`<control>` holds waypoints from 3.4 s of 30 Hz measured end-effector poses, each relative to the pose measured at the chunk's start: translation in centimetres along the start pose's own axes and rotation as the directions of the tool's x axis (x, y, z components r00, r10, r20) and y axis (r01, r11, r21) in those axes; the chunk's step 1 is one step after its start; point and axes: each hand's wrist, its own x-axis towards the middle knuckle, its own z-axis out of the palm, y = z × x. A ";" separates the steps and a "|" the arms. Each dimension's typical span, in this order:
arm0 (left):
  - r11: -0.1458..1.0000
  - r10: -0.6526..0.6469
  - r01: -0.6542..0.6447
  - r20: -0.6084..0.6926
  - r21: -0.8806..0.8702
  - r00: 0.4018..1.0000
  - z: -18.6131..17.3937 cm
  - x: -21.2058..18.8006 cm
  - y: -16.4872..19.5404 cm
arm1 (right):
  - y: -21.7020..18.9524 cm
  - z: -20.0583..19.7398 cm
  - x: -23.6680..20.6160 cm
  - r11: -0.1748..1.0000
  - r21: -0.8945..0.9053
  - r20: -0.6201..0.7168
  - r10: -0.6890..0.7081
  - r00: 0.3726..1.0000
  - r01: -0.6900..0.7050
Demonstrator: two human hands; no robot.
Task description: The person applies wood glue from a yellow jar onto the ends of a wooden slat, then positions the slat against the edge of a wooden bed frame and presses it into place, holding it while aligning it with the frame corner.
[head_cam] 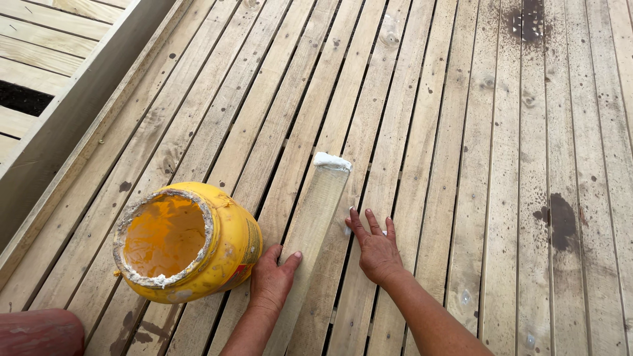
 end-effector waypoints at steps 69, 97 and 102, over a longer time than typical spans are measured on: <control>0.931 0.029 -0.177 0.419 0.319 0.908 4.0 -30.2 -1.0 | 11.3 22.8 -43.6 0.308 0.878 0.154 0.544 0.825 -0.367; 0.910 0.066 -0.209 0.374 0.358 0.925 3.4 -28.8 -0.8 | 7.9 19.7 -41.7 0.840 0.024 0.248 0.520 0.817 -0.542; 0.922 0.019 -0.155 0.358 0.355 0.933 4.4 -30.4 -1.3 | 9.6 18.0 -43.0 0.917 0.046 0.223 0.377 0.899 -0.396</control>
